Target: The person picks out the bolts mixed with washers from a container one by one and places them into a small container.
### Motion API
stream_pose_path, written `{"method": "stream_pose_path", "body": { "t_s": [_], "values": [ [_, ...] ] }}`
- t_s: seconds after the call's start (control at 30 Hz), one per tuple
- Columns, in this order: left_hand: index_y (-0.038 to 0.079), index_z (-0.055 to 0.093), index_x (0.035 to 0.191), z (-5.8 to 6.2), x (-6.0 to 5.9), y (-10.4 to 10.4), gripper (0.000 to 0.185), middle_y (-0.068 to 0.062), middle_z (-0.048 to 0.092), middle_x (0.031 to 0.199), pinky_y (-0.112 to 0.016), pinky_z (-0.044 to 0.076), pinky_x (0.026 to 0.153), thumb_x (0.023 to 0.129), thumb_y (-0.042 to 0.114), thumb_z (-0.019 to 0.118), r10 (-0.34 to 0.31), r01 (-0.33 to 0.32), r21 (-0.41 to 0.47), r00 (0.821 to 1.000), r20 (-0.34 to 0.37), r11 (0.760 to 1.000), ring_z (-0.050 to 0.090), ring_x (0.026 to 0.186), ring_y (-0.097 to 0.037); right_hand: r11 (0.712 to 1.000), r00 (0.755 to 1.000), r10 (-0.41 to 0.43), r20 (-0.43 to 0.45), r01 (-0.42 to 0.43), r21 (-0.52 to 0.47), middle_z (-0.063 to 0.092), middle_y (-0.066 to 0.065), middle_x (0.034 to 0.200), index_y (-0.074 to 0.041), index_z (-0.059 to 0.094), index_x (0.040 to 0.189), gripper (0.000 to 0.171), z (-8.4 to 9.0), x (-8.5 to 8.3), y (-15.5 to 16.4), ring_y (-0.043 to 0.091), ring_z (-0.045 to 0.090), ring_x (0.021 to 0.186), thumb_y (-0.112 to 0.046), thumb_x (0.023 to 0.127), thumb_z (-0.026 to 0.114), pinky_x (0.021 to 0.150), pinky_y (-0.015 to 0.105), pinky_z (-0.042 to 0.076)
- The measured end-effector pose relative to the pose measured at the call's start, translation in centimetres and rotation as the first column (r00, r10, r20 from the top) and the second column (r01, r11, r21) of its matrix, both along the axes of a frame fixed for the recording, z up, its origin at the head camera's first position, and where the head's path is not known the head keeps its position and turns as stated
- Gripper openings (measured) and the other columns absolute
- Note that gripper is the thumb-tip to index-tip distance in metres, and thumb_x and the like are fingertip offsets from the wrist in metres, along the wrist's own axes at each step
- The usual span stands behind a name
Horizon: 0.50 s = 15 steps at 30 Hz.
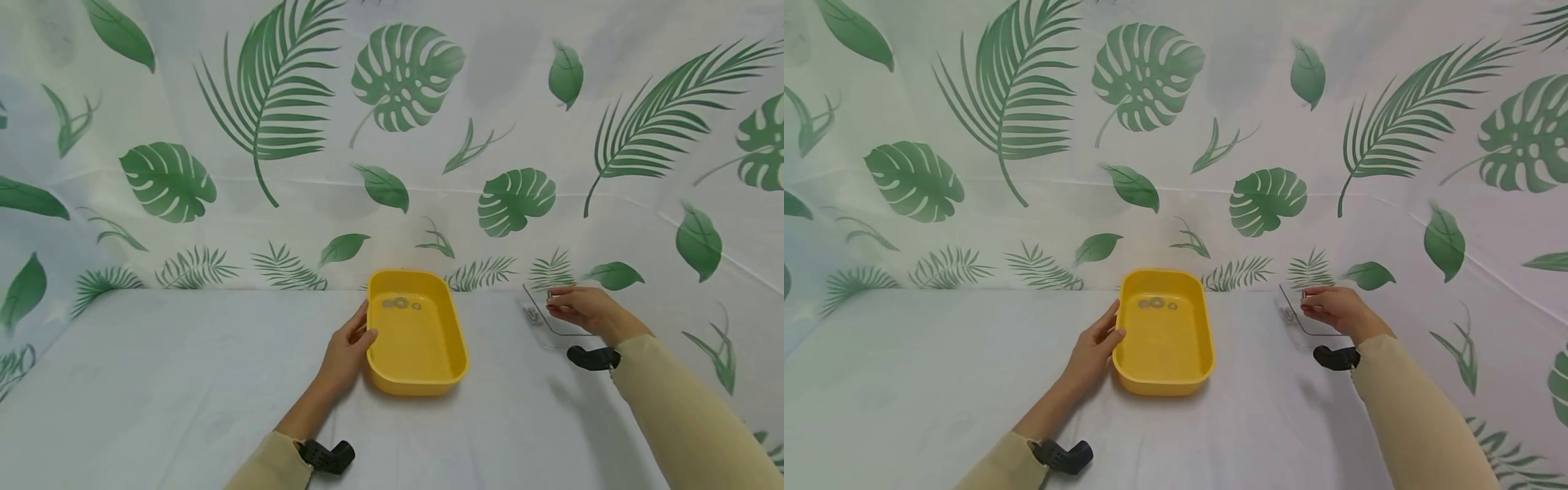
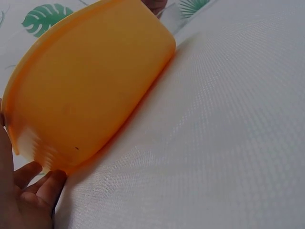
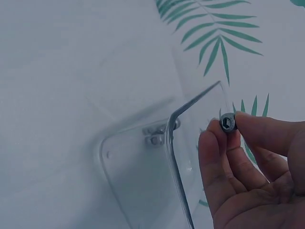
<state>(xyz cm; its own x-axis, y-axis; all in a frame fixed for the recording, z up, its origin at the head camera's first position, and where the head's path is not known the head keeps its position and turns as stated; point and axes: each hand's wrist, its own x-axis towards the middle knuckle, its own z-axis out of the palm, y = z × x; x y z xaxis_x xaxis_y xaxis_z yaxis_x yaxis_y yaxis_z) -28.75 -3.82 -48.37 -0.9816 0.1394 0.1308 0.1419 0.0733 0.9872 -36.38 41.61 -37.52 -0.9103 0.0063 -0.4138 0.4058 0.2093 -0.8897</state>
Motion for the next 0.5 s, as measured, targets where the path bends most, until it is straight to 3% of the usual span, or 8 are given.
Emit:
{"method": "stream_pose_path", "body": {
  "t_s": [0.1, 0.17, 0.3, 0.5],
  "values": [
    [0.027, 0.031, 0.160, 0.0, 0.1, 0.0, 0.061, -0.012, 0.041, 0.161, -0.048, 0.044, 0.116, 0.104, 0.021, 0.054, 0.006, -0.006, 0.004, 1.000, 0.000, 1.000, 0.045, 0.146, -0.032, 1.000, 1.000, 0.002, -0.005, -0.002, 0.031, 0.070, -0.009, 0.082, -0.016, 0.064, 0.100, 0.015, -0.3, -0.1, 0.3, 0.006, 0.070, 0.081, -0.003, 0.100, 0.057, 0.087, 0.025, 0.061],
    [0.028, 0.031, 0.160, 0.0, 0.2, 0.0, 0.061, -0.012, 0.041, 0.161, -0.048, 0.044, 0.116, 0.104, 0.022, 0.055, 0.009, -0.009, 0.002, 1.000, 0.002, 1.000, 0.045, 0.146, -0.032, 0.997, 1.000, 0.011, -0.005, -0.010, 0.072, 0.069, -0.010, 0.083, -0.009, 0.062, 0.112, 0.014, -0.5, -0.2, 0.5, 0.007, 0.069, 0.083, -0.004, 0.101, 0.057, 0.087, 0.026, 0.061],
    [0.029, 0.031, 0.160, -0.3, 0.5, 0.2, 0.061, -0.012, 0.042, 0.160, -0.048, 0.044, 0.116, 0.104, 0.023, 0.054, 0.007, -0.007, 0.001, 1.000, 0.005, 1.000, 0.045, 0.146, -0.031, 0.989, 0.999, 0.035, 0.025, -0.038, 0.144, 0.067, -0.008, 0.087, 0.009, 0.043, 0.140, 0.043, -1.1, 0.1, 0.9, 0.008, 0.068, 0.085, -0.005, 0.101, 0.055, 0.088, 0.027, 0.061],
    [0.030, 0.031, 0.159, -0.3, 0.7, 0.3, 0.061, -0.010, 0.043, 0.160, -0.047, 0.043, 0.117, 0.104, 0.025, 0.054, 0.001, -0.001, -0.010, 1.000, -0.013, 1.000, 0.045, 0.146, -0.029, 0.975, 0.998, 0.046, 0.053, -0.056, 0.216, 0.066, -0.005, 0.090, 0.015, 0.037, 0.145, 0.051, -1.6, 0.5, 1.1, 0.009, 0.067, 0.084, -0.003, 0.101, 0.055, 0.084, 0.027, 0.062]
  ]
}}
